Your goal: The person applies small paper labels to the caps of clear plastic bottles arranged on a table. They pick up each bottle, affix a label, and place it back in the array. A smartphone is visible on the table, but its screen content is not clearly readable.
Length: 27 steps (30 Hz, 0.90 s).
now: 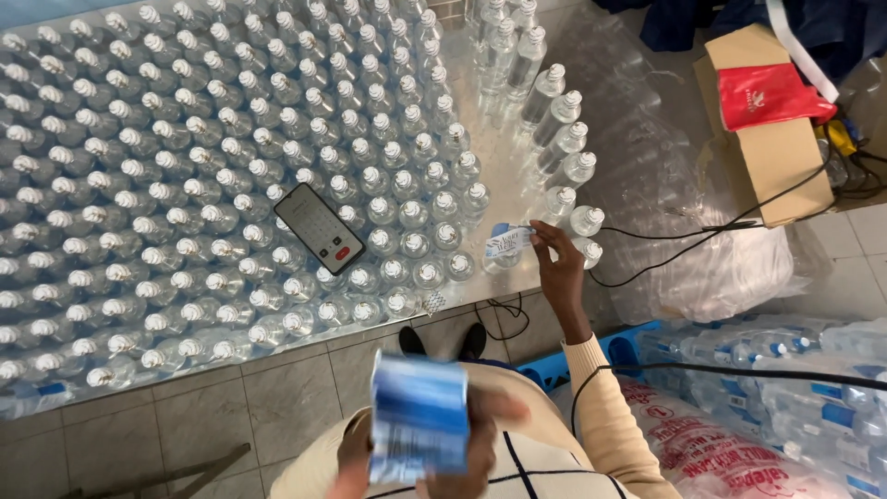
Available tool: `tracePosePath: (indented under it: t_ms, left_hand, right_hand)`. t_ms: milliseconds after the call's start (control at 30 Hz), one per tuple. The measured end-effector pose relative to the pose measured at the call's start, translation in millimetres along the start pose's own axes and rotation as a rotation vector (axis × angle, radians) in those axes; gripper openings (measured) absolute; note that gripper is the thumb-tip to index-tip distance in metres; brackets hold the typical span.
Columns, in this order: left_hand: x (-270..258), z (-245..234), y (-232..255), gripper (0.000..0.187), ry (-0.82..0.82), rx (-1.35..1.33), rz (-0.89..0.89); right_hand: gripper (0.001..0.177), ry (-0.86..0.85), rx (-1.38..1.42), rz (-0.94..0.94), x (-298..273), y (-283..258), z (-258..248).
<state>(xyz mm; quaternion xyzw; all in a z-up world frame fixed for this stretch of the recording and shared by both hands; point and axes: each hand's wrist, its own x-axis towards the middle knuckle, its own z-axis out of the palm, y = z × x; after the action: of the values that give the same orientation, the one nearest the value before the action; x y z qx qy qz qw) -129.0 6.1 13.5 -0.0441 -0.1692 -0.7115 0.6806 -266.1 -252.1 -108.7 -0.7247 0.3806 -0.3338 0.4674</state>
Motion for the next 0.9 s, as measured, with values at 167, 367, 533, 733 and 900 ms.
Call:
tracePosePath:
  t_ms: [167,367,533,733,900]
  left_hand:
    - [2,-2,-24,0.104,-0.121,0.100,-0.022]
    - [7,-7,-68,0.095,-0.295,0.206,-0.114]
    - [5,-11,-84,0.088,-0.449,0.289,-0.200]
    - [-7,-22,-87,0.080,-0.686,0.349,-0.329]
    - [-17,17,-24,0.136,-0.116,-0.516,-0.666]
  right_hand:
    - [0.023,-0.079,-0.142,-0.082,6,16,2]
    - [0.026,-0.109,-0.231,-0.167,-13,39,0]
    - [0.047,-0.137,-0.232,-0.178,-25,34,10]
    - [0.079,-0.176,-0.260,-0.192,-16,55,23]
    - [0.070,-0.243,-0.213,-0.137,-14,69,24]
